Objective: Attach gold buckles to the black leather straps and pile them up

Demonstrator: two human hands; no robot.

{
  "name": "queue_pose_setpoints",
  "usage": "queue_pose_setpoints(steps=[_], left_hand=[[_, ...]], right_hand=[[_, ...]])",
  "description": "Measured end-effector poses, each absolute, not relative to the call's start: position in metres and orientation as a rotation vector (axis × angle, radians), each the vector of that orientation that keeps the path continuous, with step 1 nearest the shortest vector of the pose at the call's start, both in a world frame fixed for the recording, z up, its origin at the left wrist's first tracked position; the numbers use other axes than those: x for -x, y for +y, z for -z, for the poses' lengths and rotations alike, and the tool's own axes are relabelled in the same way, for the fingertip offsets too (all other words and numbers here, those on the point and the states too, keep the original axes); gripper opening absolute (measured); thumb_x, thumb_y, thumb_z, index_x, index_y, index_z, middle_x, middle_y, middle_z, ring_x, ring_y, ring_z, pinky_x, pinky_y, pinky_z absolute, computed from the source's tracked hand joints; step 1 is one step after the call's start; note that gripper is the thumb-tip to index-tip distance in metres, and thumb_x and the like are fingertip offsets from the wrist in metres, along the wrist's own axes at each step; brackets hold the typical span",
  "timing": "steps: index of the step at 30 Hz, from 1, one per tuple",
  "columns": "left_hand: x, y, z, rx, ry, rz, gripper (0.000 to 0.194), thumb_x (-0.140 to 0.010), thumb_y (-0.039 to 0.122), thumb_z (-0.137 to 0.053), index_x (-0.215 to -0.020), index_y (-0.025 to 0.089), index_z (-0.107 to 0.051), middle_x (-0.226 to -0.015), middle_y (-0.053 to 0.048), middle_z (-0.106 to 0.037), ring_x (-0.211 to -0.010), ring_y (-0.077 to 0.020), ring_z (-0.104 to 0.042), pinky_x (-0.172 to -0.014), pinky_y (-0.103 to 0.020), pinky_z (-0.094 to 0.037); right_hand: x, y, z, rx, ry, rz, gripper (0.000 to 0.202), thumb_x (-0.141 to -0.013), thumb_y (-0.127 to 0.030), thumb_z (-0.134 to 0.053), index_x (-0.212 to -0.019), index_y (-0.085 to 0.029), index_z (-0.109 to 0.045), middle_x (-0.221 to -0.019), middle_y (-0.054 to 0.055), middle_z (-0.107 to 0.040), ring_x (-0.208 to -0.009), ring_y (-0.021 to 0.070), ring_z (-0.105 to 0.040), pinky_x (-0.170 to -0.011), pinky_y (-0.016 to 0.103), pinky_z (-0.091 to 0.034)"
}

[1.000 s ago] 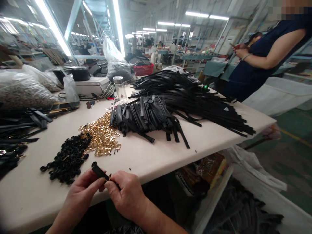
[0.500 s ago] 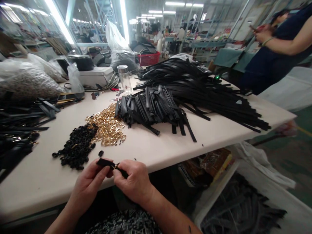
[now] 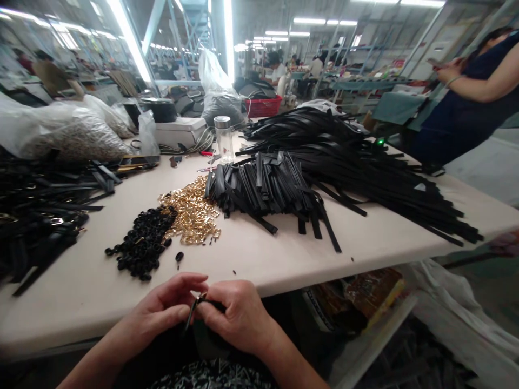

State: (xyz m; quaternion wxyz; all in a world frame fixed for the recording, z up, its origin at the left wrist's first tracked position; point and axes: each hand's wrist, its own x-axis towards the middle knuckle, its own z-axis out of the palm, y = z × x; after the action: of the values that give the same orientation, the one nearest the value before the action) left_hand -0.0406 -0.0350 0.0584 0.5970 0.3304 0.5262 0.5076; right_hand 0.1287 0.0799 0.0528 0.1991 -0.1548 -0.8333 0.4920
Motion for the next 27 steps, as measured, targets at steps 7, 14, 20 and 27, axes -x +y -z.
queue_pose_setpoints(steps=[7,14,20,27], left_hand=[[0.047,-0.038,-0.051,-0.703,1.164,-1.134,0.026,-0.072,0.029,-0.082,-0.083,0.017,-0.061,-0.073,0.001,-0.06,-0.063,-0.0104,-0.05,-0.061,-0.021,-0.037],[0.051,-0.037,-0.049,-1.019,1.559,-1.002,0.011,-0.08,0.026,-0.066,-0.074,0.018,-0.063,-0.064,0.002,-0.057,-0.06,-0.0127,-0.046,-0.055,-0.022,-0.033],[0.057,-0.018,-0.04,-0.902,1.67,-1.305,0.014,-0.073,0.03,-0.069,-0.066,0.018,-0.066,-0.061,0.0,-0.057,-0.058,-0.0138,-0.048,-0.056,-0.023,-0.037],[0.046,-0.009,-0.023,-0.514,1.418,-1.659,0.02,-0.071,0.035,-0.078,-0.076,0.016,-0.071,-0.067,0.0,-0.062,-0.06,-0.0119,-0.05,-0.06,-0.022,-0.042]], right_hand=[[-0.132,0.089,-0.053,0.312,-2.552,-1.328,0.03,-0.096,-0.031,-0.059,-0.069,-0.019,-0.055,-0.062,-0.004,-0.053,-0.055,0.0123,-0.046,-0.053,0.025,-0.027],[-0.116,0.107,-0.055,0.195,-2.817,-0.661,0.038,-0.098,-0.037,-0.063,-0.065,-0.019,-0.058,-0.062,-0.001,-0.056,-0.054,0.0134,-0.048,-0.052,0.027,-0.028],[-0.099,0.117,-0.055,0.221,-2.546,-0.472,0.015,-0.102,-0.024,-0.054,-0.098,-0.02,-0.068,-0.104,0.01,-0.067,-0.096,0.0254,-0.061,-0.084,0.037,-0.046],[-0.096,0.093,-0.038,0.435,-2.194,-1.119,0.029,-0.095,-0.042,-0.066,-0.112,-0.019,-0.069,-0.107,0.009,-0.068,-0.1,0.0252,-0.063,-0.09,0.037,-0.05]])
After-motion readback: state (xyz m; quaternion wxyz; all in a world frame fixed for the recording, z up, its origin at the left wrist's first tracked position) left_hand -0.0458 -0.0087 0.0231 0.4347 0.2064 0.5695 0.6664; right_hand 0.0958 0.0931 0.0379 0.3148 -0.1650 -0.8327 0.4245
